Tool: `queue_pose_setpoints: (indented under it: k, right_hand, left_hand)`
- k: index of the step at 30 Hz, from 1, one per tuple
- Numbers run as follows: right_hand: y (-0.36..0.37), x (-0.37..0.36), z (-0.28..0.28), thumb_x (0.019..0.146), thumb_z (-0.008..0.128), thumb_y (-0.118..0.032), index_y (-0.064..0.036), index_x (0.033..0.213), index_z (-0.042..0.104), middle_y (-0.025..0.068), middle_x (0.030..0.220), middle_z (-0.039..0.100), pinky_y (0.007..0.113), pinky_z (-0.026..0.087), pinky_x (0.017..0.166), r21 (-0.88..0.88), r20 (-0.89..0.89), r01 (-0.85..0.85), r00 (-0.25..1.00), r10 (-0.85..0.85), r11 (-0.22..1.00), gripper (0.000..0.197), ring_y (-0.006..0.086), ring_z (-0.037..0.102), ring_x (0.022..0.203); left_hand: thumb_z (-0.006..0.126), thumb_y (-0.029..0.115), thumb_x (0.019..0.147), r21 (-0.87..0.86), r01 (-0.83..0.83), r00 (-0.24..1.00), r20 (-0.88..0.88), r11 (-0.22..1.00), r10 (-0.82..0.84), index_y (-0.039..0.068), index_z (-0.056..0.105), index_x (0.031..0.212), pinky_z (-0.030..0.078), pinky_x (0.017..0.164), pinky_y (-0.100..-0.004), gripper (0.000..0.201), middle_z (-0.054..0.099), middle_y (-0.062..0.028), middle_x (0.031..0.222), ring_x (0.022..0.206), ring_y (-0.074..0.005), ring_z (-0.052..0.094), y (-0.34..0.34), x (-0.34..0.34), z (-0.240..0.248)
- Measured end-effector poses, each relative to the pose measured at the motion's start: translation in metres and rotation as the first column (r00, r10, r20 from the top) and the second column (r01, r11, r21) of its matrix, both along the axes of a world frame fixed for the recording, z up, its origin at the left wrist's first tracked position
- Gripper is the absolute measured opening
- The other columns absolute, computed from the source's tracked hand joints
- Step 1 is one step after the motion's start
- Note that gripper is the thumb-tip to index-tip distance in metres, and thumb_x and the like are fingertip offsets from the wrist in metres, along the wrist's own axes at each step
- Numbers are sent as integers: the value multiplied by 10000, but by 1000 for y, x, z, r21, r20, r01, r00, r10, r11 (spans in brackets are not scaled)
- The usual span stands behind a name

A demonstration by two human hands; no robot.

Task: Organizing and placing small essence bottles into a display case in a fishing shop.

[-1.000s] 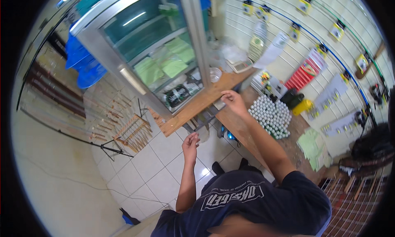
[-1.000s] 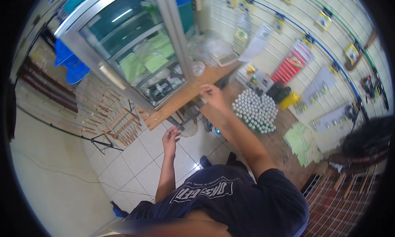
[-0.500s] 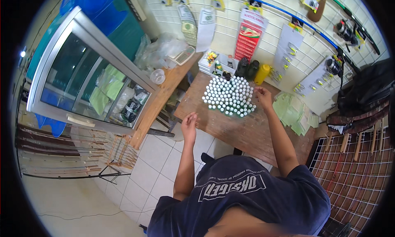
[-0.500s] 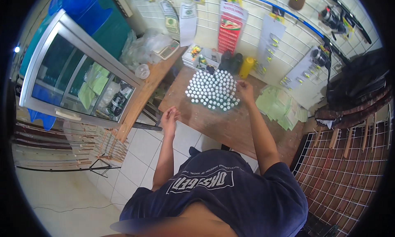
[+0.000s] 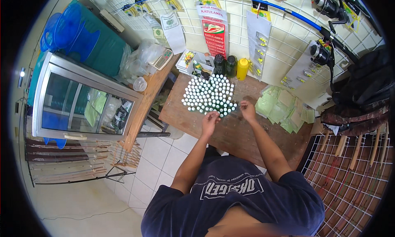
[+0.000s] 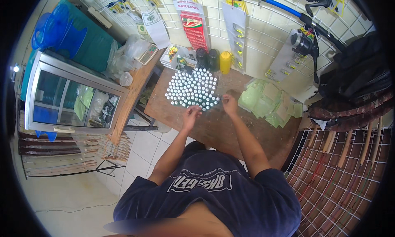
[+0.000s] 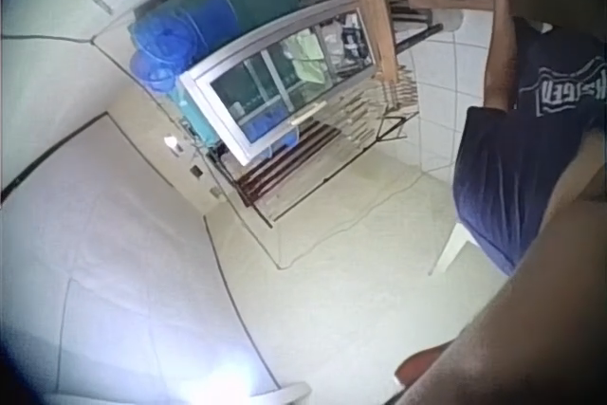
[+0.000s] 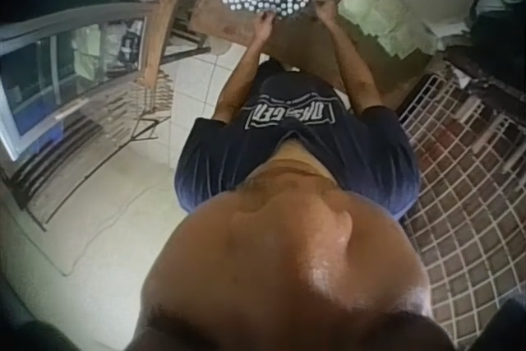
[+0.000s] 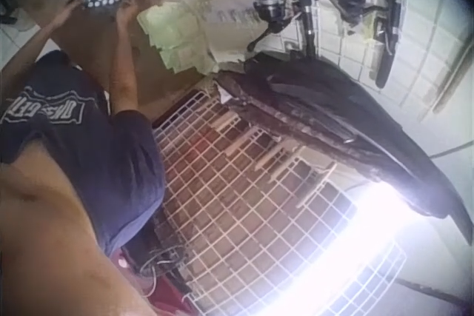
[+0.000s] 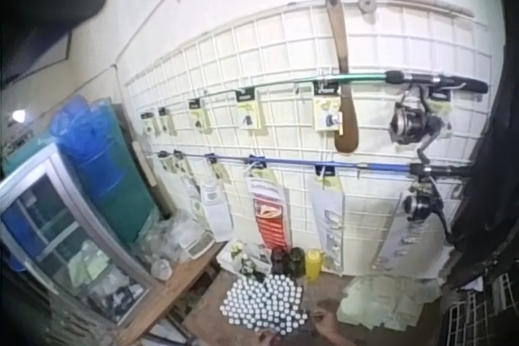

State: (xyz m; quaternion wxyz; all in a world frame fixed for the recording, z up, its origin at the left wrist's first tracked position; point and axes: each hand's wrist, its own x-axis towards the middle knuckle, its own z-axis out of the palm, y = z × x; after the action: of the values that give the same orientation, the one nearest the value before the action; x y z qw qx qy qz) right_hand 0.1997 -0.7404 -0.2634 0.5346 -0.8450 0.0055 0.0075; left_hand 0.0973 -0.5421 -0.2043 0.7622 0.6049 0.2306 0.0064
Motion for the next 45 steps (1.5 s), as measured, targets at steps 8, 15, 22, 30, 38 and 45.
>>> queue_pose_setpoints:
  k: [8,15,22,30,38,45]
  right_hand:
    - [24,-36,8,667,709,-94,-68,942,634,93,845,655,339,507,708,-147,15,47,999,-45,988,286,236,638,780]
    - [25,-41,18,681,737,-169,-112,1010,644,87,866,653,351,503,700,-224,-44,-3,999,-7,975,347,237,636,776]
    - [31,-46,32,715,718,-201,-118,1019,653,84,858,658,359,504,695,-284,-20,-8,1000,3,959,321,247,642,783]
    - [24,-47,26,743,702,-200,-61,924,648,118,843,648,354,499,668,-211,55,18,998,-7,977,235,254,637,744]
    - [13,-65,28,762,670,-158,-20,884,634,129,767,643,328,499,631,-109,155,16,988,1,994,188,228,636,679]
    - [23,-87,35,764,675,-131,-12,888,626,101,754,649,292,506,629,61,124,-27,992,20,998,179,174,646,687]
  left_hand:
    - [636,174,854,39,170,984,-65,985,-167,21,627,986,458,595,-204,203,643,-22,851,696,-84,601,-23,5,-12]
    - [569,154,891,85,333,940,-113,939,-323,5,569,1149,472,647,-208,298,643,-63,1032,781,-111,621,-28,4,-25]
    - [515,91,908,115,385,921,-99,916,-376,-1,522,1222,486,695,-229,327,585,-84,1182,854,-130,617,-33,2,-28]
    - [548,64,884,73,402,916,-12,913,-402,-14,557,1147,493,693,-241,274,617,-92,1079,845,-136,618,-30,-4,-30]
    - [609,21,833,197,303,949,22,932,-314,-17,546,1132,501,719,-257,308,618,-101,1068,865,-152,615,-31,-10,-39]
    - [626,5,808,239,193,964,136,952,-230,18,583,1129,476,775,-236,324,637,-76,1035,885,-121,605,-36,-16,-30]
